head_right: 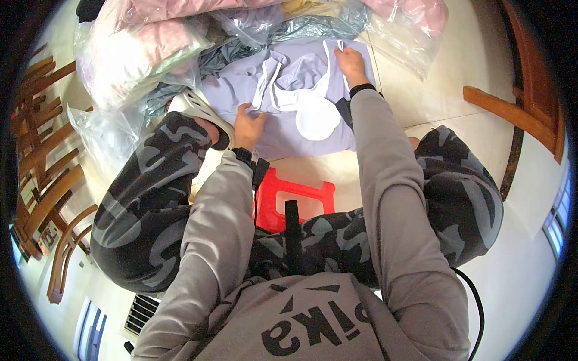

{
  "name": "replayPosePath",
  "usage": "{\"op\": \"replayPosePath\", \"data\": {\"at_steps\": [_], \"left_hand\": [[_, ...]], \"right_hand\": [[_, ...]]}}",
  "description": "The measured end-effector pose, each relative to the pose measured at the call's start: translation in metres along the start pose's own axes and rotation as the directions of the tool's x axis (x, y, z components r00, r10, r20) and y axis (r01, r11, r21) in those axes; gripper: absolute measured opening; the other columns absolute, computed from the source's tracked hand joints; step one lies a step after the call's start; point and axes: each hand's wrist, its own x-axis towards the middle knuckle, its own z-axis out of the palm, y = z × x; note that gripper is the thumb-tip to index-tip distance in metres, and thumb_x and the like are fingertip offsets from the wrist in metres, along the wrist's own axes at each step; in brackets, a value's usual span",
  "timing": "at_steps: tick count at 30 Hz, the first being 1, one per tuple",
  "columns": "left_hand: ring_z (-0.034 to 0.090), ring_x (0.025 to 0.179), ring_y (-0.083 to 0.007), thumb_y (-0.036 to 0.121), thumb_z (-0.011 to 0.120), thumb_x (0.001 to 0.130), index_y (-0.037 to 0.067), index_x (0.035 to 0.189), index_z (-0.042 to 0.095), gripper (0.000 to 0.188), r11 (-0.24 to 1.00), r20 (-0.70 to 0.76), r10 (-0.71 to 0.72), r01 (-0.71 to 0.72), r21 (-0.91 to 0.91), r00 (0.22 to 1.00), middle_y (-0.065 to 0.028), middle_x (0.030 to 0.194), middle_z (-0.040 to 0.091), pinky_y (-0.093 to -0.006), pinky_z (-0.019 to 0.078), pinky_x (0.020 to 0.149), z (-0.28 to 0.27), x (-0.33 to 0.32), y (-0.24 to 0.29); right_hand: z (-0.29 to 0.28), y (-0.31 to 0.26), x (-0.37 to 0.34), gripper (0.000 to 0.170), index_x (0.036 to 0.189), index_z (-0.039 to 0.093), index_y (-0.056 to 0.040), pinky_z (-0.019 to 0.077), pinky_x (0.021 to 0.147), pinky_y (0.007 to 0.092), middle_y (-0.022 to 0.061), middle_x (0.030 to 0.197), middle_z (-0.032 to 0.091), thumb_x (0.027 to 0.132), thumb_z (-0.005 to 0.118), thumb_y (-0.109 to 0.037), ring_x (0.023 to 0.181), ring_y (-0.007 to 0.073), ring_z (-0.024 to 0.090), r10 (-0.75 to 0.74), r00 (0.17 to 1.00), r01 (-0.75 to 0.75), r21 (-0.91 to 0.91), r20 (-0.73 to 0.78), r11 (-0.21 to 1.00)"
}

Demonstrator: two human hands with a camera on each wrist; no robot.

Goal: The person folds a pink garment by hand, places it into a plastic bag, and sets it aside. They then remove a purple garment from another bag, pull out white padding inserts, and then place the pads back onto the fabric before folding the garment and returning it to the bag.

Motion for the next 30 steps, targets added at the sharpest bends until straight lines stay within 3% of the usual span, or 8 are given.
{"op": "replayPosePath", "data": {"at_steps": [2, 4, 8, 9, 12, 15, 21, 30], "left_hand": [[0.061, 0.104, -0.0421, 0.028, 0.075, 0.076, -0.004, 0.126, 0.050, 0.064, 1.000, -0.012, -0.002, 0.002, 0.003, 1.000, -0.0293, 0.110, 0.063, -0.0439, 0.0479, 0.090, 0.003, 0.001, -0.003], [0.061, 0.104, -0.0422, 0.028, 0.074, 0.076, -0.003, 0.127, 0.050, 0.064, 1.000, -0.023, -0.005, 0.005, -0.001, 1.000, -0.0289, 0.110, 0.063, -0.0439, 0.0480, 0.090, 0.006, 0.001, -0.007], [0.061, 0.104, -0.0415, 0.027, 0.074, 0.077, -0.003, 0.128, 0.049, 0.064, 1.000, -0.021, -0.002, 0.002, -0.003, 1.000, -0.0282, 0.110, 0.063, -0.0438, 0.0479, 0.090, 0.009, 0.003, -0.008], [0.061, 0.104, -0.0414, 0.027, 0.074, 0.077, -0.003, 0.128, 0.049, 0.064, 1.000, -0.019, -0.007, 0.007, 0.000, 1.000, -0.0282, 0.110, 0.063, -0.0438, 0.0480, 0.090, 0.009, 0.003, -0.007], [0.062, 0.102, -0.0408, 0.026, 0.073, 0.077, -0.002, 0.128, 0.049, 0.064, 1.000, -0.036, 0.006, -0.005, 0.017, 0.999, -0.0276, 0.108, 0.064, -0.0440, 0.0483, 0.089, 0.007, 0.001, -0.003], [0.064, 0.099, -0.0410, 0.023, 0.070, 0.078, -0.001, 0.127, 0.051, 0.058, 0.999, -0.042, -0.032, 0.032, -0.001, 0.999, -0.0264, 0.103, 0.067, -0.0442, 0.0494, 0.088, 0.002, -0.004, 0.005], [0.065, 0.095, -0.0437, 0.019, 0.063, 0.080, 0.000, 0.111, 0.063, 0.036, 0.989, -0.099, -0.093, 0.104, 0.106, 0.991, -0.0266, 0.098, 0.068, -0.0467, 0.0508, 0.083, -0.003, -0.002, -0.001], [0.064, 0.097, -0.0439, 0.030, 0.063, 0.083, -0.004, 0.110, 0.062, 0.043, 0.995, -0.138, -0.077, 0.085, 0.054, 0.987, -0.0279, 0.100, 0.067, -0.0485, 0.0494, 0.085, -0.001, -0.006, 0.003]], "right_hand": [[-0.002, -0.005, -0.006, 0.033, 0.112, 0.061, 0.0019, 0.0497, 0.083, 0.0293, 0.0070, 0.103, 0.069, 0.090, 0.066, -0.022, 0.094, 0.0171, 0.065, 0.035, 0.982, -0.098, 0.347, 0.184, 0.933], [-0.003, -0.004, -0.009, 0.029, 0.110, 0.061, 0.0023, 0.0497, 0.080, 0.0267, 0.0056, 0.103, 0.069, 0.093, 0.062, -0.021, 0.090, 0.0155, 0.065, -0.003, 0.891, -0.357, 0.703, 0.455, 0.616], [-0.007, -0.009, -0.020, 0.033, 0.115, 0.060, 0.0028, 0.0487, 0.086, 0.0284, 0.0100, 0.111, 0.067, 0.093, 0.062, -0.022, 0.099, 0.0204, 0.064, 0.027, 0.903, -0.189, 0.341, 0.428, 0.921], [-0.004, -0.011, -0.020, 0.045, 0.121, 0.058, 0.0046, 0.0479, 0.090, 0.0317, 0.0146, 0.114, 0.066, 0.090, 0.066, -0.027, 0.102, 0.0231, 0.063, 0.037, 0.974, -0.048, 0.042, 0.224, 0.998], [0.001, -0.016, -0.026, 0.054, 0.125, 0.057, 0.0049, 0.0468, 0.091, 0.0335, 0.0173, 0.114, 0.066, 0.086, 0.069, -0.031, 0.105, 0.0245, 0.062, -0.074, 0.997, 0.068, -0.161, -0.029, 0.985], [-0.002, -0.022, -0.027, 0.057, 0.124, 0.059, 0.0045, 0.0476, 0.090, 0.0338, 0.0188, 0.112, 0.067, 0.083, 0.071, -0.033, 0.103, 0.0271, 0.063, -0.077, 0.996, 0.081, -0.150, 0.035, 0.985], [0.003, -0.027, -0.025, 0.036, 0.094, 0.069, -0.0020, 0.0513, 0.081, 0.0415, 0.0178, 0.092, 0.071, 0.083, 0.067, -0.037, 0.090, 0.0351, 0.067, -0.212, 0.877, 0.027, -0.396, -0.431, 0.918], [0.060, -0.030, -0.029, 0.035, 0.091, 0.071, -0.0049, 0.0543, 0.072, 0.0415, 0.0141, 0.086, 0.072, 0.086, 0.061, -0.038, 0.077, 0.0320, 0.069, -0.449, 0.893, 0.432, -0.302, 0.017, 0.850]]}}
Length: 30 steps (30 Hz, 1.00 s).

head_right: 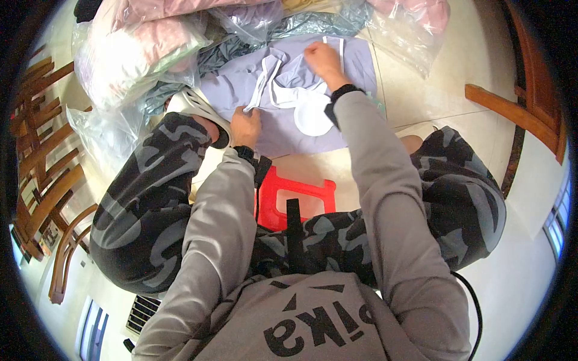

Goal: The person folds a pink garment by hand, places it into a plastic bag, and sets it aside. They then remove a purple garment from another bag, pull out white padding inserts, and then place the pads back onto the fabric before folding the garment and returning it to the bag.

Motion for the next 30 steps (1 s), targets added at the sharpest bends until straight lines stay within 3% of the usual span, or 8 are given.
{"op": "replayPosePath", "data": {"at_steps": [2, 5, 9, 16, 19, 22, 26, 30], "left_hand": [[0.062, 0.100, -0.0436, 0.034, 0.063, 0.084, -0.004, 0.113, 0.060, 0.048, 0.999, -0.048, 0.015, -0.017, -0.035, 0.999, -0.0279, 0.103, 0.066, -0.0480, 0.0483, 0.087, 0.006, -0.001, 0.001], [0.060, 0.103, -0.0434, 0.038, 0.062, 0.085, -0.004, 0.115, 0.059, 0.052, 1.000, -0.135, 0.025, -0.024, 0.007, 0.991, -0.0281, 0.110, 0.062, -0.0474, 0.0464, 0.090, 0.004, -0.003, 0.005], [0.061, 0.100, -0.0415, 0.042, 0.060, 0.086, -0.004, 0.111, 0.062, 0.052, 0.996, -0.142, 0.054, -0.064, -0.065, 0.988, -0.0271, 0.106, 0.062, -0.0452, 0.0463, 0.089, -0.006, 0.006, 0.011], [0.063, 0.073, -0.0251, 0.046, 0.060, 0.089, -0.001, 0.093, 0.070, 0.049, 0.819, -0.047, 0.043, -0.062, -0.571, 0.998, -0.0133, 0.074, 0.067, -0.0360, 0.0480, 0.074, -0.011, 0.034, 0.032], [0.059, 0.069, -0.0176, 0.043, 0.062, 0.088, 0.002, 0.094, 0.070, 0.042, 0.602, 0.376, 0.019, 0.290, -0.744, 0.926, -0.0066, 0.078, 0.066, -0.0308, 0.0446, 0.065, -0.031, 0.031, 0.037], [0.055, 0.067, -0.0124, 0.039, 0.065, 0.086, 0.006, 0.092, 0.070, 0.033, 0.500, 0.393, 0.083, 0.302, -0.812, 0.916, -0.0025, 0.079, 0.063, -0.0262, 0.0391, 0.060, -0.048, -0.005, 0.051], [0.055, 0.069, -0.0116, 0.023, 0.064, 0.085, 0.005, 0.096, 0.068, 0.021, 0.663, 0.400, 0.276, 0.129, -0.738, 0.874, -0.0021, 0.083, 0.063, -0.0265, 0.0398, 0.063, -0.051, -0.007, 0.030], [0.054, 0.068, -0.0112, 0.018, 0.064, 0.084, 0.006, 0.095, 0.069, 0.017, 0.654, 0.437, 0.207, 0.209, -0.727, 0.875, 0.0001, 0.078, 0.060, -0.0258, 0.0433, 0.066, -0.079, -0.049, 0.044]], "right_hand": [[0.009, -0.044, -0.014, 0.035, 0.092, 0.071, -0.0032, 0.0544, 0.061, 0.0373, 0.0131, 0.079, 0.071, 0.085, 0.063, -0.036, 0.065, 0.0262, 0.068, 0.230, 0.869, -0.312, 0.124, 0.439, 0.942], [0.014, -0.090, -0.031, 0.030, 0.105, 0.068, -0.0033, 0.0473, 0.050, 0.0294, 0.0036, 0.089, 0.066, 0.086, 0.069, -0.027, 0.072, 0.0147, 0.062, 0.376, 0.724, -0.518, 0.096, 0.579, 0.850], [0.019, -0.072, -0.036, 0.024, 0.103, 0.067, -0.0061, 0.0394, 0.049, 0.0256, -0.0012, 0.082, 0.060, 0.087, 0.069, -0.024, 0.063, 0.0085, 0.049, 0.283, 0.792, -0.570, 0.489, 0.541, 0.660], [-0.023, -0.108, -0.067, 0.023, 0.099, 0.068, -0.0043, 0.0490, 0.060, 0.0264, 0.0009, 0.090, 0.066, 0.086, 0.065, -0.022, 0.073, 0.0109, 0.060, 0.071, 0.826, -0.424, 0.534, 0.559, 0.731], [-0.036, -0.118, -0.097, 0.020, 0.096, 0.068, -0.0056, 0.0499, 0.061, 0.0257, 0.0004, 0.087, 0.066, 0.088, 0.063, -0.023, 0.071, 0.0111, 0.062, -0.028, 0.824, -0.361, 0.562, 0.566, 0.744], [-0.044, -0.121, -0.130, 0.020, 0.096, 0.067, -0.0060, 0.0490, 0.059, 0.0247, 0.0012, 0.083, 0.065, 0.088, 0.065, -0.024, 0.068, 0.0116, 0.063, -0.046, 0.825, -0.361, 0.588, 0.563, 0.724], [-0.045, -0.120, -0.164, 0.022, 0.096, 0.066, -0.0056, 0.0477, 0.057, 0.0249, 0.0008, 0.079, 0.064, 0.089, 0.067, -0.026, 0.065, 0.0100, 0.062, -0.022, 0.843, -0.332, 0.553, 0.537, 0.764], [-0.037, -0.109, -0.181, 0.021, 0.093, 0.066, -0.0077, 0.0463, 0.059, 0.0237, -0.0018, 0.080, 0.064, 0.091, 0.065, -0.028, 0.065, 0.0082, 0.059, -0.042, 0.913, -0.194, 0.521, 0.407, 0.831]]}}
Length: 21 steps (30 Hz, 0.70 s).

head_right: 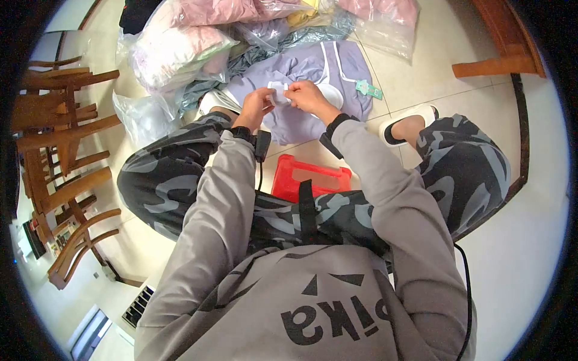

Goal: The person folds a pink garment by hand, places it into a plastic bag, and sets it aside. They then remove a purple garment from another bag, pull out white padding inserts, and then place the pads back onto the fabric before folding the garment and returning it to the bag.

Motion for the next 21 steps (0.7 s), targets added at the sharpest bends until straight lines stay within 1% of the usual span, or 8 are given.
{"op": "replayPosePath", "data": {"at_steps": [2, 5, 8, 11, 14, 17, 20, 21], "left_hand": [[0.055, 0.068, -0.0104, 0.016, 0.066, 0.081, 0.007, 0.091, 0.071, 0.014, 0.996, 0.049, -0.005, 0.000, 0.088, 0.999, 0.0005, 0.077, 0.063, -0.0245, 0.0434, 0.067, -0.011, 0.007, -0.010], [0.054, 0.068, -0.0084, 0.013, 0.068, 0.080, 0.007, 0.086, 0.072, 0.009, 0.982, 0.134, 0.025, -0.049, 0.181, 0.991, 0.0018, 0.076, 0.063, -0.0239, 0.0426, 0.065, -0.013, -0.004, -0.008], [0.053, 0.065, -0.0080, 0.012, 0.069, 0.080, 0.005, 0.088, 0.072, 0.011, 0.937, 0.191, 0.072, -0.132, 0.323, 0.979, 0.0011, 0.076, 0.063, -0.0230, 0.0417, 0.062, -0.014, -0.005, -0.004], [0.054, 0.069, -0.0065, 0.015, 0.070, 0.085, 0.007, 0.091, 0.070, 0.010, 0.927, 0.197, 0.116, -0.177, 0.330, 0.974, 0.0038, 0.079, 0.063, -0.0216, 0.0427, 0.067, -0.006, -0.011, 0.003], [0.054, 0.070, -0.0068, 0.014, 0.070, 0.086, 0.005, 0.091, 0.071, 0.011, 0.927, 0.144, 0.204, -0.238, 0.289, 0.968, 0.0030, 0.081, 0.064, -0.0213, 0.0425, 0.065, -0.005, -0.011, 0.004], [0.055, 0.072, -0.0076, 0.014, 0.070, 0.086, 0.004, 0.093, 0.072, 0.013, 0.878, 0.121, 0.282, -0.307, 0.367, 0.952, 0.0013, 0.085, 0.066, -0.0215, 0.0424, 0.066, -0.004, -0.016, 0.008], [0.058, 0.075, -0.0080, 0.014, 0.072, 0.084, 0.003, 0.098, 0.072, 0.018, 0.788, 0.109, 0.324, -0.332, 0.518, 0.940, -0.0010, 0.091, 0.068, -0.0222, 0.0439, 0.068, -0.009, -0.014, 0.010], [0.058, 0.076, -0.0081, 0.013, 0.072, 0.083, 0.003, 0.096, 0.072, 0.016, 0.675, 0.100, 0.471, -0.431, 0.599, 0.876, -0.0013, 0.091, 0.069, -0.0223, 0.0443, 0.069, -0.011, -0.010, 0.007]], "right_hand": [[0.002, 0.002, -0.010, 0.021, 0.092, 0.066, -0.0078, 0.0463, 0.059, 0.0235, -0.0019, 0.081, 0.064, 0.091, 0.065, -0.028, 0.065, 0.0082, 0.059, -0.052, 0.998, 0.049, -0.066, -0.047, 0.997], [0.001, 0.000, -0.023, 0.021, 0.093, 0.067, -0.0069, 0.0456, 0.058, 0.0230, -0.0018, 0.081, 0.065, 0.091, 0.065, -0.027, 0.064, 0.0078, 0.058, -0.060, 0.998, 0.061, 0.029, -0.035, 0.998], [0.000, -0.007, -0.030, 0.025, 0.097, 0.069, -0.0024, 0.0484, 0.058, 0.0260, 0.0021, 0.078, 0.067, 0.086, 0.069, -0.025, 0.064, 0.0116, 0.061, -0.047, 0.994, 0.057, 0.107, -0.100, 0.993], [-0.004, -0.003, -0.026, 0.023, 0.094, 0.069, -0.0015, 0.0485, 0.059, 0.0257, 0.0029, 0.080, 0.068, 0.086, 0.069, -0.023, 0.064, 0.0116, 0.061, -0.112, 0.984, 0.114, 0.008, -0.136, 0.993], [-0.005, -0.001, -0.024, 0.023, 0.092, 0.069, -0.0010, 0.0488, 0.061, 0.0275, 0.0052, 0.081, 0.069, 0.085, 0.070, -0.023, 0.065, 0.0133, 0.062, -0.107, 0.986, 0.119, 0.090, -0.128, 0.989], [-0.005, -0.008, -0.025, 0.023, 0.091, 0.069, -0.0013, 0.0492, 0.067, 0.0307, 0.0087, 0.083, 0.069, 0.083, 0.071, -0.023, 0.072, 0.0172, 0.064, -0.201, 0.960, 0.177, -0.133, -0.194, 0.975], [-0.004, -0.013, -0.027, 0.023, 0.089, 0.068, -0.0025, 0.0490, 0.072, 0.0338, 0.0106, 0.085, 0.069, 0.080, 0.072, -0.023, 0.079, 0.0211, 0.064, -0.221, 0.944, 0.184, -0.164, -0.244, 0.969], [-0.003, -0.014, -0.027, 0.023, 0.088, 0.068, -0.0027, 0.0491, 0.073, 0.0341, 0.0109, 0.086, 0.069, 0.080, 0.073, -0.024, 0.080, 0.0217, 0.065, -0.296, 0.920, 0.245, -0.212, -0.257, 0.946]]}}
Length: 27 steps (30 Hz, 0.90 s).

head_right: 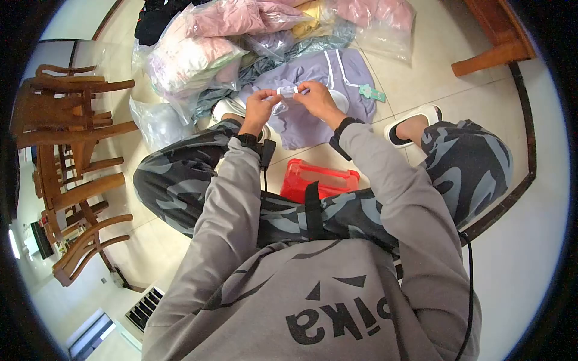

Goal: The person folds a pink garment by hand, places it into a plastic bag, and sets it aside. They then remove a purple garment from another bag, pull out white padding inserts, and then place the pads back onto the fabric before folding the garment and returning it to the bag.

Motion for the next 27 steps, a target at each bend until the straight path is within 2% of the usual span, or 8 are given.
{"op": "replayPosePath", "data": {"at_steps": [3, 5, 8, 11, 14, 20, 23, 27], "left_hand": [[0.059, 0.074, -0.0087, 0.011, 0.071, 0.081, 0.003, 0.089, 0.070, 0.011, 0.977, -0.145, 0.201, -0.188, 0.099, 0.969, -0.0025, 0.088, 0.069, -0.0226, 0.0451, 0.068, 0.007, 0.002, -0.006], [0.058, 0.068, -0.0090, 0.009, 0.071, 0.078, 0.002, 0.085, 0.067, 0.011, 0.986, -0.086, 0.077, -0.088, -0.140, 0.993, -0.0032, 0.084, 0.068, -0.0229, 0.0447, 0.061, 0.007, -0.001, 0.002], [0.058, 0.066, -0.0084, 0.007, 0.070, 0.077, 0.002, 0.083, 0.064, 0.010, 0.938, 0.035, -0.045, 0.054, -0.344, 0.998, -0.0029, 0.080, 0.067, -0.0226, 0.0441, 0.059, 0.007, 0.000, 0.005], [0.060, 0.079, -0.0092, 0.006, 0.067, 0.083, 0.001, 0.091, 0.064, 0.010, 0.941, 0.082, -0.074, 0.097, -0.325, 0.994, -0.0036, 0.087, 0.068, -0.0220, 0.0451, 0.073, 0.007, 0.001, 0.003], [0.059, 0.077, -0.0087, 0.005, 0.067, 0.083, 0.001, 0.090, 0.064, 0.009, 0.938, 0.055, -0.071, 0.086, -0.336, 0.996, -0.0026, 0.085, 0.067, -0.0220, 0.0443, 0.071, 0.007, -0.002, 0.009], [0.058, 0.075, -0.0095, 0.004, 0.069, 0.082, 0.002, 0.092, 0.063, 0.012, 0.907, 0.066, -0.104, 0.122, -0.403, 0.992, -0.0018, 0.086, 0.066, -0.0224, 0.0440, 0.069, 0.008, -0.003, 0.008], [0.061, 0.080, -0.0128, 0.003, 0.069, 0.081, 0.001, 0.107, 0.063, 0.027, 0.894, 0.121, -0.108, 0.150, -0.423, 0.987, -0.0049, 0.094, 0.068, -0.0242, 0.0454, 0.074, 0.011, 0.003, -0.009], [0.063, 0.087, -0.0167, 0.004, 0.069, 0.080, 0.000, 0.126, 0.058, 0.048, 0.971, -0.012, 0.048, -0.050, -0.235, 0.999, -0.0077, 0.100, 0.069, -0.0269, 0.0473, 0.080, 0.022, 0.000, -0.009]], "right_hand": [[-0.001, -0.003, -0.001, 0.024, 0.085, 0.067, -0.0028, 0.0494, 0.075, 0.0346, 0.0115, 0.088, 0.069, 0.080, 0.074, -0.025, 0.083, 0.0227, 0.065, -0.167, 0.985, 0.165, -0.049, -0.046, 0.985], [0.000, -0.005, -0.001, 0.025, 0.085, 0.066, -0.0024, 0.0496, 0.076, 0.0345, 0.0117, 0.089, 0.069, 0.079, 0.075, -0.025, 0.085, 0.0226, 0.066, -0.207, 0.978, 0.208, 0.003, -0.027, 0.978], [0.001, -0.009, 0.001, 0.024, 0.086, 0.065, -0.0013, 0.0500, 0.077, 0.0341, 0.0121, 0.090, 0.069, 0.079, 0.075, -0.022, 0.088, 0.0227, 0.066, -0.052, 0.996, 0.046, 0.083, 0.072, 0.996], [0.001, -0.015, -0.004, 0.024, 0.091, 0.067, -0.0007, 0.0503, 0.078, 0.0347, 0.0121, 0.088, 0.070, 0.078, 0.076, -0.020, 0.088, 0.0228, 0.067, -0.033, 0.999, 0.030, 0.100, 0.022, 0.995], [0.000, -0.009, -0.003, 0.027, 0.097, 0.069, -0.0007, 0.0508, 0.077, 0.0350, 0.0133, 0.088, 0.070, 0.081, 0.073, -0.021, 0.086, 0.0243, 0.068, -0.192, 0.981, 0.191, 0.037, 0.025, 0.981], [-0.013, -0.023, -0.004, 0.027, 0.100, 0.069, -0.0003, 0.0500, 0.072, 0.0347, 0.0166, 0.085, 0.069, 0.087, 0.066, -0.024, 0.076, 0.0246, 0.066, -0.129, 0.986, 0.140, -0.104, 0.109, 0.985], [-0.006, -0.010, 0.002, 0.027, 0.098, 0.068, 0.0006, 0.0475, 0.065, 0.0353, 0.0153, 0.075, 0.067, 0.089, 0.063, -0.024, 0.067, 0.0230, 0.062, -0.100, 0.987, 0.097, 0.034, 0.125, 0.995], [-0.005, 0.000, 0.008, 0.026, 0.094, 0.067, 0.0010, 0.0444, 0.059, 0.0356, 0.0130, 0.068, 0.063, 0.091, 0.062, -0.025, 0.060, 0.0207, 0.057, -0.123, 0.971, 0.117, 0.041, 0.203, 0.992]]}}
